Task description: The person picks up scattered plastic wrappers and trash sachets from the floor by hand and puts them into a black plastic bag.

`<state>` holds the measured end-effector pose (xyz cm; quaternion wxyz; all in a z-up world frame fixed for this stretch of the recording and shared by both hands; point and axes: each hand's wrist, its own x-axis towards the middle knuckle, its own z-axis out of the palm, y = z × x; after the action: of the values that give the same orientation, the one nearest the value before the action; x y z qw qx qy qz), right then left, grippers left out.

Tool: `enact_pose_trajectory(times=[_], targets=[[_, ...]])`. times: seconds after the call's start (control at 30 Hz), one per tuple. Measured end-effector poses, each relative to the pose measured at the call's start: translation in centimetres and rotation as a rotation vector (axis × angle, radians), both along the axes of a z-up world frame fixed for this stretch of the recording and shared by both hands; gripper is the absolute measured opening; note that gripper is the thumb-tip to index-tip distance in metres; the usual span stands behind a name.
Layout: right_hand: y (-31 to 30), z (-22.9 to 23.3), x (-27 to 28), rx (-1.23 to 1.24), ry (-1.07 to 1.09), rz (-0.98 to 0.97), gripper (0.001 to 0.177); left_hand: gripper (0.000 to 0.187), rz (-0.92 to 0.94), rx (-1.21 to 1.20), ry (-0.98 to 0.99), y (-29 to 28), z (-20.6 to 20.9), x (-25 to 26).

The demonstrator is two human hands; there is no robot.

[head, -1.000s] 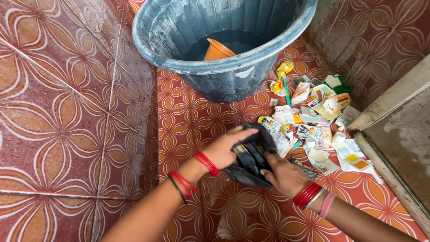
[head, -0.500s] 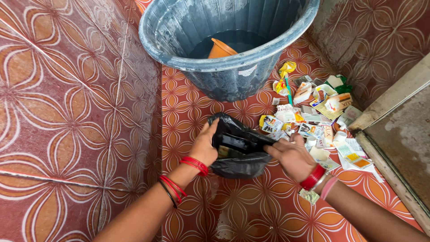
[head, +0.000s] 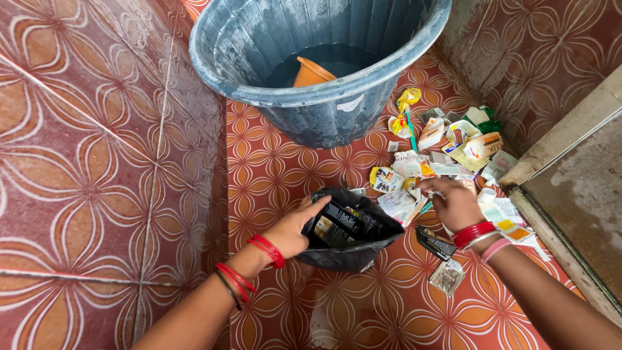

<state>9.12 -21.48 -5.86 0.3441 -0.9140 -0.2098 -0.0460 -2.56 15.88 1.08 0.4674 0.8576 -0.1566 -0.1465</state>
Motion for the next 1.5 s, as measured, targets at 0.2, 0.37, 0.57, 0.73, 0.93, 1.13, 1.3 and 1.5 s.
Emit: enact_pose_trajectory(times=[0.2,0.37,0.57,0.73,0.93,1.13,1.3,1.5], targets=[[3.1,-5.7,1.4,-0.308,-0.024,0.159,0.054,0.106,-0.146,-0.082,0.231,1.1,2.1,-0.7],[5.0,-9.0,2.1,-0.498,-0.353,0.308,0.067,0.107,-0.131,-0.123,0.203,1.2,2.3,-1.0],[4.1,-8.5,2.4,-0.513,-0.200,0.164,0.031,0.107,-0.001,-0.084,0.157,0.9,1.9,-1.2],[1.4,-7.0,3.1,0.676,0.286,-0.134,0.022,0.106,0.045,-0.119,0.172,0.2,1.6,-0.7],[0.0,-1.0,3.2,1.322,0.741,-0.008,0.036,0.103,0.059,-0.140,0.112,-0.1,0.6,0.6],[2.3,2.9,1.3,1.306,0.707,0.192,0.025,0.101,0.081,-0.084,0.011,0.5,-0.9,1.2],[5.7,4.8,-0.7,1.184,0.597,0.225,0.015,0.096,0.211,-0.051,-0.023,0.6,-1.0,1.3],[8.1,4.7,-2.3,1.113,0.523,0.094,0.007,0.089,0.322,0.100,-0.115,1.0,-0.8,1.1]])
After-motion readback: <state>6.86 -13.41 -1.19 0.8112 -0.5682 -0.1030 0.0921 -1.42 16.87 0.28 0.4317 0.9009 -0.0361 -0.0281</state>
